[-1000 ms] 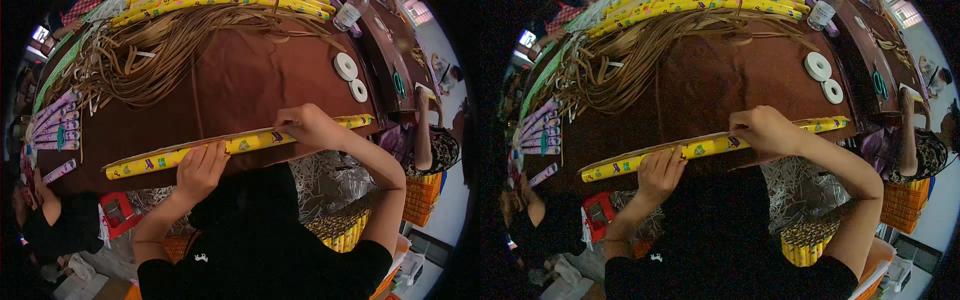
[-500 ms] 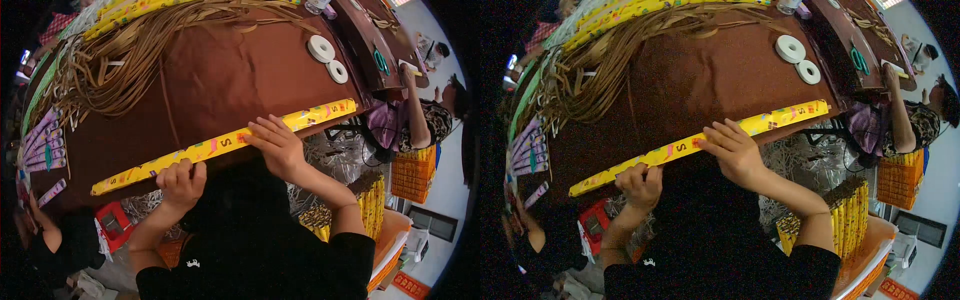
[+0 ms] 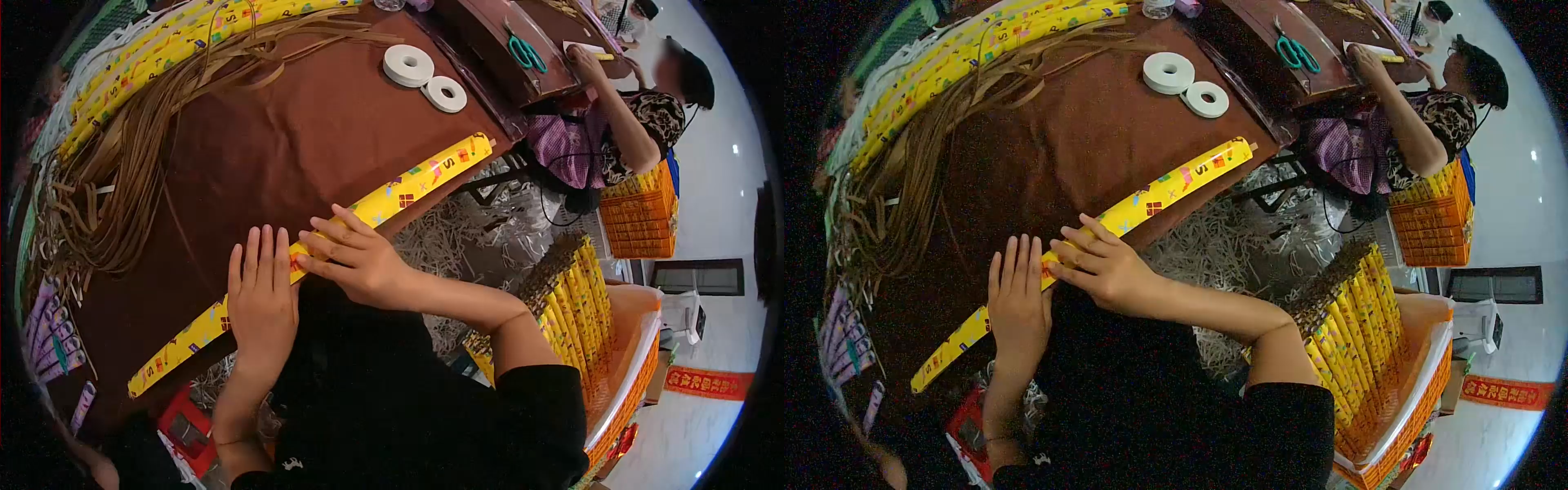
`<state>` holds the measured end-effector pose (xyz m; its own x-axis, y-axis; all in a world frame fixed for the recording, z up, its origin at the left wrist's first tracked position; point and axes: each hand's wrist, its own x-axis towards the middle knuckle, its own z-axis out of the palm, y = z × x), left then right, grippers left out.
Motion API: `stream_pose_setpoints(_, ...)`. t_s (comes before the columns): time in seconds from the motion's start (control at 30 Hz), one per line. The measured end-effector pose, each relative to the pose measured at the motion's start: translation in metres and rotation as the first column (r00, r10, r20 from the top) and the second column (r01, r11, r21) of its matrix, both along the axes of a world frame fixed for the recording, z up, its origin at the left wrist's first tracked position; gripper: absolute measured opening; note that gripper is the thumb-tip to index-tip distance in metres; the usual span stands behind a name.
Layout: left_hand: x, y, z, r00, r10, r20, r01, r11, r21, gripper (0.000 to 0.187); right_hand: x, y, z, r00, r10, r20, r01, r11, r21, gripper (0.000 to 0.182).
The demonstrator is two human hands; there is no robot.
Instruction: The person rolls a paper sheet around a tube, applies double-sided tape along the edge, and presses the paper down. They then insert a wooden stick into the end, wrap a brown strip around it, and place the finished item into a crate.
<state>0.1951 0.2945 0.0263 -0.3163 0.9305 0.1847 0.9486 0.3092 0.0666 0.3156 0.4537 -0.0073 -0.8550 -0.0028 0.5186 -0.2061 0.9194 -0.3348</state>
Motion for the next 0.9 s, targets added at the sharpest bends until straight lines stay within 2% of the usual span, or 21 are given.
stream_pose_setpoints(0.23,-0.003,0.002,-0.012,1.0,0.014,-0.025,-0.013,0.999,0.045,0.051,-0.001,0.006,0.005,0.999,0.026,0.021,-0.026,1.0,0.006,0.048)
stream_pose_setpoints(0.3,-0.004,0.002,-0.015,1.0,0.002,-0.024,-0.001,0.998,0.056,0.049,0.001,0.008,0.009,0.994,0.049,0.094,-0.054,0.997,0.048,0.046)
stream_pose_setpoints(0.43,-0.005,0.002,-0.016,1.0,0.003,-0.011,-0.003,0.998,0.067,0.049,0.01,0.007,0.021,0.994,0.043,0.102,-0.041,0.999,-0.018,0.042)
stream_pose_setpoints(0.5,-0.005,0.002,-0.016,1.0,-0.003,-0.013,0.003,0.999,0.048,0.047,0.027,0.014,0.023,0.994,-0.073,-0.082,0.066,0.994,-0.084,0.035)
stream_pose_setpoints(0.53,-0.005,0.002,-0.017,1.0,0.004,-0.008,-0.003,0.999,0.049,0.047,0.036,0.017,0.023,0.973,-0.175,-0.151,0.148,0.974,-0.172,0.035)
stream_pose_setpoints(0.6,-0.005,0.002,-0.018,0.999,-0.01,-0.042,0.012,0.999,0.05,0.046,0.053,0.038,0.022,0.916,-0.351,-0.194,0.321,0.932,-0.168,0.027)
stream_pose_setpoints(0.63,-0.004,0.002,-0.018,0.999,-0.008,-0.037,0.01,0.999,0.049,0.046,0.06,0.049,0.02,0.879,-0.437,-0.19,0.388,0.888,-0.246,0.023)
stream_pose_setpoints(0.67,-0.004,0.003,-0.016,0.999,-0.011,-0.045,0.013,0.999,0.051,0.045,0.065,0.058,0.016,0.835,-0.519,-0.181,0.448,0.834,-0.323,0.018)
stream_pose_setpoints(0.7,-0.005,0.003,-0.016,0.998,-0.014,-0.055,0.017,0.998,0.052,0.044,0.065,0.06,0.013,0.768,-0.633,-0.1,0.458,0.65,-0.606,0.011)
stream_pose_setpoints(0.73,-0.004,0.003,-0.017,0.998,-0.016,-0.053,0.019,0.998,0.053,0.044,0.069,0.061,0.017,0.757,-0.642,0.123,0.471,0.406,-0.783,0.01)
stream_pose_setpoints(0.77,-0.004,0.002,-0.02,0.998,-0.01,-0.065,0.015,0.998,0.067,0.044,0.069,0.06,0.027,0.744,-0.578,0.334,0.481,0.117,-0.869,0.012)
stream_pose_setpoints(0.8,-0.004,0.001,-0.022,0.997,-0.004,-0.077,0.011,0.997,0.083,0.043,0.07,0.064,0.021,0.797,-0.473,0.375,0.448,0.049,-0.892,0.017)
stream_pose_setpoints(0.87,-0.003,0.002,-0.02,0.997,0.001,-0.082,0.006,0.997,0.083,0.043,0.066,0.059,0.026,0.767,-0.318,0.557,0.545,-0.135,-0.827,0.02)
stream_pose_setpoints(0.9,-0.001,0.001,-0.019,0.996,0.006,-0.088,0.001,0.997,0.078,0.043,0.062,0.054,0.031,0.768,-0.269,0.582,0.543,-0.211,-0.813,0.023)
